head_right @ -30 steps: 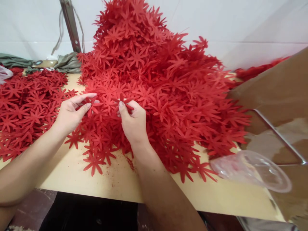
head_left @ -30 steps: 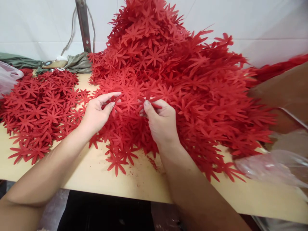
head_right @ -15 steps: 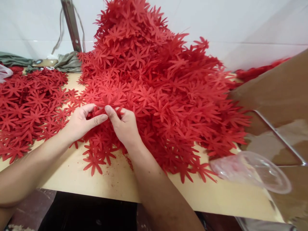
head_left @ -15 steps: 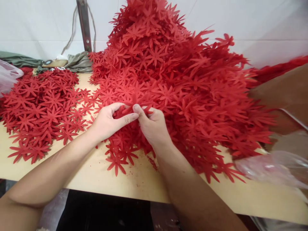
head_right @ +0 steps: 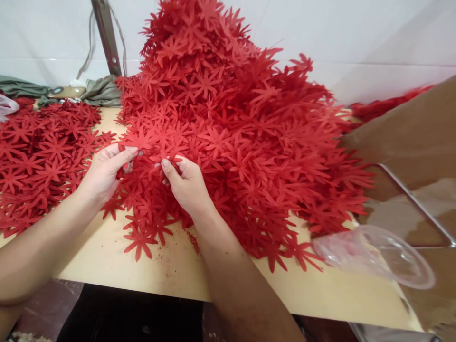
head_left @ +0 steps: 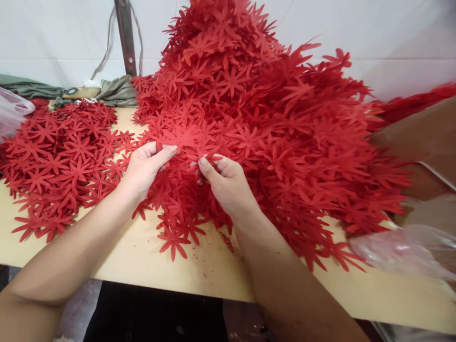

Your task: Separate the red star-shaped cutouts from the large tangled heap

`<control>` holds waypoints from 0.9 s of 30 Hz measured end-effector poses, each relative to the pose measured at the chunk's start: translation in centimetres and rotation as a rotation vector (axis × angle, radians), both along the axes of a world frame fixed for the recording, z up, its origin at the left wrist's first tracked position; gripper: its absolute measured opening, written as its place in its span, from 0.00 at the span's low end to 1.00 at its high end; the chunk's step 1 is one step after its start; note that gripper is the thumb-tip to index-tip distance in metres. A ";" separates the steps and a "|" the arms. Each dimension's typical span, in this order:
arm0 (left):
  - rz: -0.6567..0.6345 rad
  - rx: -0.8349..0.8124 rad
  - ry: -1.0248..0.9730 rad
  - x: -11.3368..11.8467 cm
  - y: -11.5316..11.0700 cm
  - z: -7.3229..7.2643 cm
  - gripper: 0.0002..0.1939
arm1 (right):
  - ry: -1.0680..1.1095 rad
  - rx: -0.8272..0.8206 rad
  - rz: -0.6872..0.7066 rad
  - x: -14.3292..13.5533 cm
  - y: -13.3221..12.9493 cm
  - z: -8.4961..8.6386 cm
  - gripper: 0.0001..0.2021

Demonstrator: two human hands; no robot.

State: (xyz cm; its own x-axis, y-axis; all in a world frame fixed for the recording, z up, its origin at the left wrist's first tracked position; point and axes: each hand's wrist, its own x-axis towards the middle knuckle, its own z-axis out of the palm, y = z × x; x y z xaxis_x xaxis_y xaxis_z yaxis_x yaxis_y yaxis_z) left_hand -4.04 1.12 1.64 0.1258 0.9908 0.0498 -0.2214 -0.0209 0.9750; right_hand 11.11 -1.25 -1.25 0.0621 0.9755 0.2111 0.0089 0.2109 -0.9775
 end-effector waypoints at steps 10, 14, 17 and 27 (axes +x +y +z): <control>0.082 0.079 -0.078 -1.6 1.2 0.4 0.10 | 0.042 -0.043 -0.161 0.1 0.1 0.0 0.30; -0.058 0.121 0.039 -0.8 0.1 0.2 0.13 | 0.025 -0.034 -0.046 0.0 0.1 0.0 0.30; -0.169 0.223 0.146 0.1 -0.9 0.2 0.13 | -0.016 -0.002 -0.017 -0.3 0.0 -0.1 0.26; -0.060 0.132 0.096 -0.1 -0.1 -0.5 0.14 | -0.136 0.041 0.032 -0.2 -0.4 0.2 0.21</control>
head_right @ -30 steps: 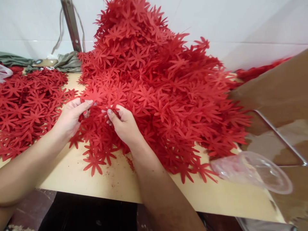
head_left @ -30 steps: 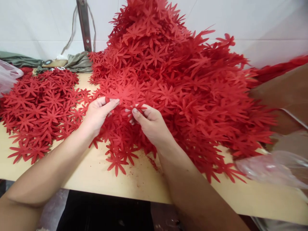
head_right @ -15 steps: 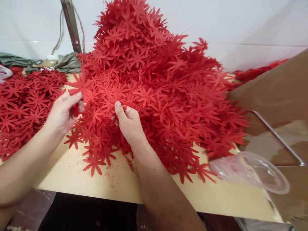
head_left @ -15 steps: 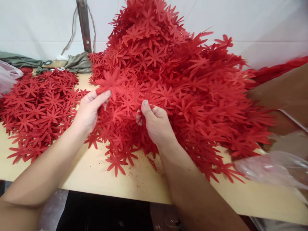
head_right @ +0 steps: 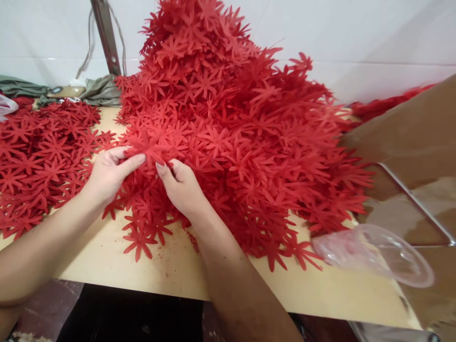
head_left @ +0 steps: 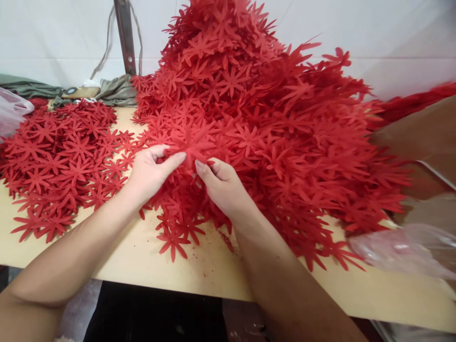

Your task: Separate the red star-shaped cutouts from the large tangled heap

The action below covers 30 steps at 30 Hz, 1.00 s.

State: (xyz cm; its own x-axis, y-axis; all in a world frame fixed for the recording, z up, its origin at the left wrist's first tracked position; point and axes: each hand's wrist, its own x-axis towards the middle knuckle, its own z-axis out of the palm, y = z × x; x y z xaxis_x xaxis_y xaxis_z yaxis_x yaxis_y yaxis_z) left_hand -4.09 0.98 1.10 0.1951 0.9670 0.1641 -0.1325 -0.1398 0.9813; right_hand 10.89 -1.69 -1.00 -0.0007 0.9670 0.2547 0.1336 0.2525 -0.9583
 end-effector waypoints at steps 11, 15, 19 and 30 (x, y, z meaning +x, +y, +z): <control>-0.124 0.128 0.153 0.0 -0.4 0.7 0.13 | -0.048 0.062 0.099 0.1 0.3 -0.6 0.16; -0.079 0.081 0.150 0.1 -0.2 0.2 0.15 | -0.081 0.069 0.096 -0.2 0.0 -0.5 0.11; 0.010 0.040 0.099 -0.1 0.2 0.1 0.13 | 0.002 0.068 0.142 -0.2 -0.1 -0.1 0.14; 0.129 -0.026 -0.208 -2.4 2.3 1.2 0.09 | 0.156 -0.039 -0.041 0.9 0.4 0.3 0.26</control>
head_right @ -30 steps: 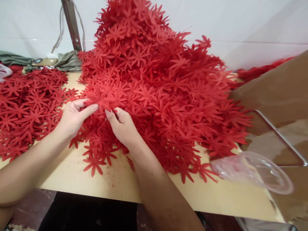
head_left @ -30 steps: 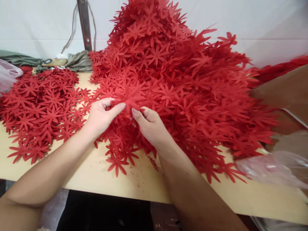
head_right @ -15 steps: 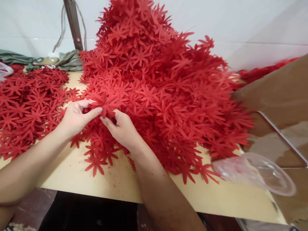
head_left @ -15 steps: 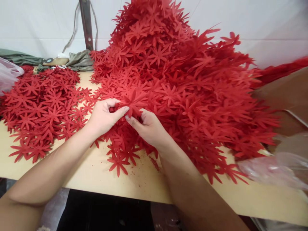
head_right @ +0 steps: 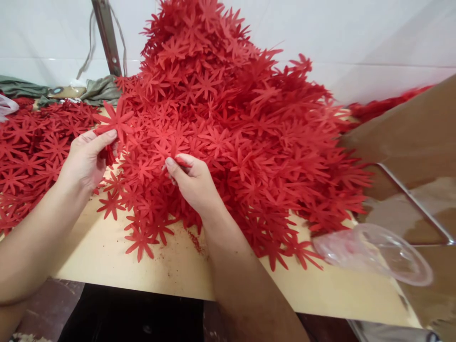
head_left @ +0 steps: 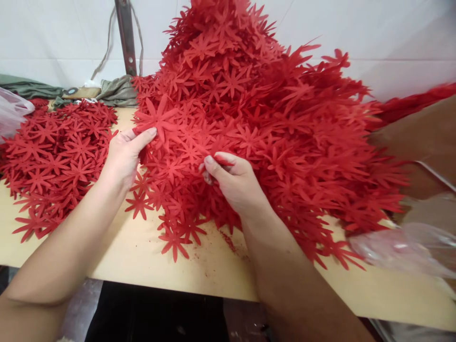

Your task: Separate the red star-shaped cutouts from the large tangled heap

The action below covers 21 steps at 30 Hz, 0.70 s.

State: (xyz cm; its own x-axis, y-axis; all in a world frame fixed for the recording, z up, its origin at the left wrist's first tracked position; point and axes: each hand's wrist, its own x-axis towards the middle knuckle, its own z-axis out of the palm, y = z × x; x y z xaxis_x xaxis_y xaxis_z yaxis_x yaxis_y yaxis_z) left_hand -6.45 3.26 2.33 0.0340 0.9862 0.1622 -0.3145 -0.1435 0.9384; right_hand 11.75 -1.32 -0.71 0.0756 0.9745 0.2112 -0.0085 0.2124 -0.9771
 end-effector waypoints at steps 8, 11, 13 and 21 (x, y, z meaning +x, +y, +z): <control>-0.145 -0.091 -0.012 1.0 -0.7 -0.8 0.10 | 0.020 -0.010 -0.239 0.6 0.6 -0.5 0.30; -0.172 -0.108 -0.033 1.2 -1.0 -0.9 0.12 | 0.026 -0.018 -0.240 0.6 0.8 -0.8 0.31; -0.192 -0.119 -0.028 1.4 -1.3 -0.9 0.13 | 0.003 -0.045 -0.222 0.6 0.8 -0.8 0.31; -0.358 0.035 0.096 2.5 -2.9 -1.0 0.15 | -0.034 -0.064 0.046 -0.5 -0.2 -0.3 0.22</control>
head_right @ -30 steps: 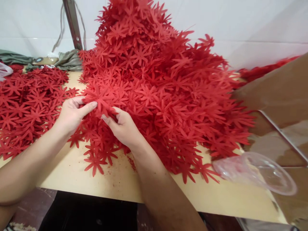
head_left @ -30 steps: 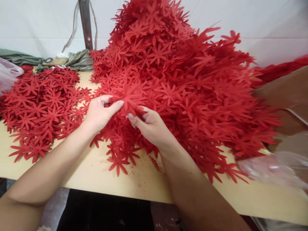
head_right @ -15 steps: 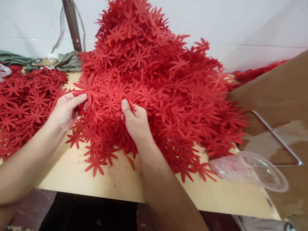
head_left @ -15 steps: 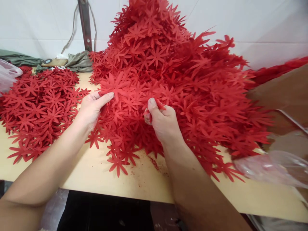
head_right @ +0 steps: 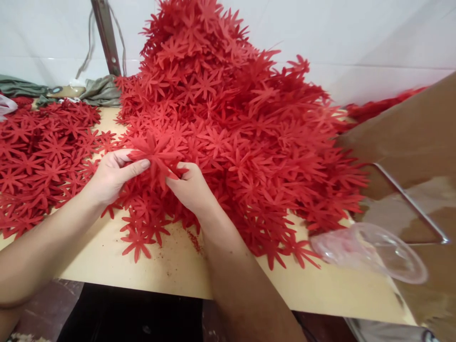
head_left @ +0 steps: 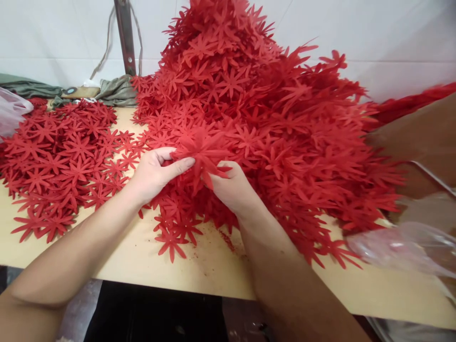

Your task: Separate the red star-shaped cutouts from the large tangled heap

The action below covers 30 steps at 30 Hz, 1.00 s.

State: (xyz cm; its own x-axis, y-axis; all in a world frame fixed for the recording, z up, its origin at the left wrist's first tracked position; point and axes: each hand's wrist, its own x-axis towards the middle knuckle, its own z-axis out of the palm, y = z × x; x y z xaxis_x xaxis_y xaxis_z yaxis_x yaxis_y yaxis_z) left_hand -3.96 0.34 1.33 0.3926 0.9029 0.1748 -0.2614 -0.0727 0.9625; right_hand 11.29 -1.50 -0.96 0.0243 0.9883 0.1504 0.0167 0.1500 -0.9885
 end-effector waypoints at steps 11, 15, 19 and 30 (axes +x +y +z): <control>0.038 0.082 0.211 0.5 0.4 -0.4 0.17 | -0.031 0.015 0.100 -0.7 -0.5 0.1 0.14; 0.147 0.091 0.177 0.0 0.9 -0.1 0.16 | -0.070 0.047 0.145 -0.2 -0.9 1.0 0.21; 0.308 0.060 0.062 -1.3 2.2 0.1 0.17 | -0.100 0.035 0.116 0.8 -0.7 0.8 0.27; 0.310 0.113 0.203 -1.2 1.9 -0.2 0.17 | -0.428 0.467 -0.460 2.0 0.4 -0.6 0.27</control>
State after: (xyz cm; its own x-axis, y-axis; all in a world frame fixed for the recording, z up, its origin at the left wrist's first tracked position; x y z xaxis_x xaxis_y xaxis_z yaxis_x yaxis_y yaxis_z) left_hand -5.15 2.28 1.13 0.1410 0.9636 0.2271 -0.0147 -0.2274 0.9737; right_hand 13.29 -1.07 -1.61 0.2623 0.7253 0.6365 0.5431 0.4343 -0.7186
